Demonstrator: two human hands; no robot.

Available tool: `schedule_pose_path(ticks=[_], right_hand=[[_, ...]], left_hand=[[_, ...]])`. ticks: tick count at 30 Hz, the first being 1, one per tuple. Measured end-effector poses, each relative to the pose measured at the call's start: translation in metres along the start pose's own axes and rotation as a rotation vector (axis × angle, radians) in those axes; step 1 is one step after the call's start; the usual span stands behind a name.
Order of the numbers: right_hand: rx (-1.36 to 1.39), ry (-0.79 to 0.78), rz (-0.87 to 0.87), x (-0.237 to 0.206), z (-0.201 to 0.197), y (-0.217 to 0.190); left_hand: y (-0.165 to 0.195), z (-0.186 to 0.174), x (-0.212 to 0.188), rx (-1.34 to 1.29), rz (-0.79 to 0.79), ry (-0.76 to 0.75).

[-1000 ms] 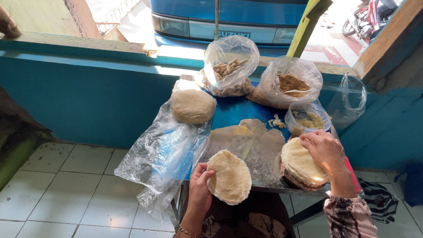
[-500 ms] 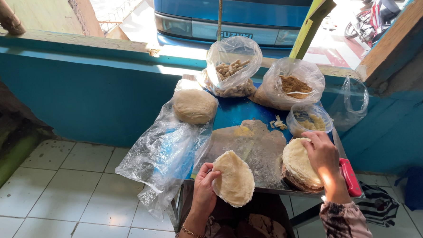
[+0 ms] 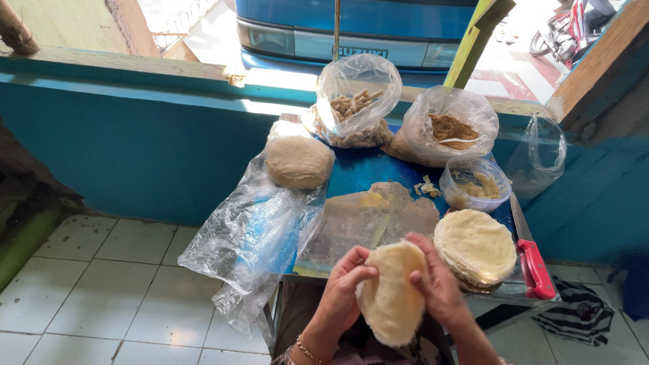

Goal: The person sits at a table by an open window and works thin dough sheets by hand, pulling and stretching each piece to widen it, then placing it onto a growing stack of finished sheets on the table. A ball of dough, plastic bags of ingredients, and a red-handled knife sit on the table.

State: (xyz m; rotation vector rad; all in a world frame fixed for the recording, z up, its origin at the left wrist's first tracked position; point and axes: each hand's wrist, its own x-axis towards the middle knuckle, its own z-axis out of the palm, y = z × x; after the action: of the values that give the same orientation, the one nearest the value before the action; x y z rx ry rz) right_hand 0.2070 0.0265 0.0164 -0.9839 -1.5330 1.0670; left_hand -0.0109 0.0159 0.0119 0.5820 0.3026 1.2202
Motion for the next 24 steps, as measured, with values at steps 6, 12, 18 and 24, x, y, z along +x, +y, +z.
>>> schedule_pose_path(ticks=[6, 12, 18, 24], right_hand=[[0.357, 0.028, 0.259, -0.005, 0.002, 0.016], [0.017, 0.129, 0.136, 0.036, -0.009, -0.001], [-0.757, 0.294, -0.399, 0.046, 0.02, 0.003], [-0.534, 0.063, -0.059, 0.003, 0.046, 0.003]], left_hand=[[0.011, -0.007, -0.02, 0.054, -0.066, -0.028], [-0.003, -0.027, -0.019, 0.176, -0.108, 0.09], [-0.028, -0.049, -0.012, 0.376, -0.012, 0.207], [-0.036, -0.056, -0.017, 0.323, -0.043, 0.188]])
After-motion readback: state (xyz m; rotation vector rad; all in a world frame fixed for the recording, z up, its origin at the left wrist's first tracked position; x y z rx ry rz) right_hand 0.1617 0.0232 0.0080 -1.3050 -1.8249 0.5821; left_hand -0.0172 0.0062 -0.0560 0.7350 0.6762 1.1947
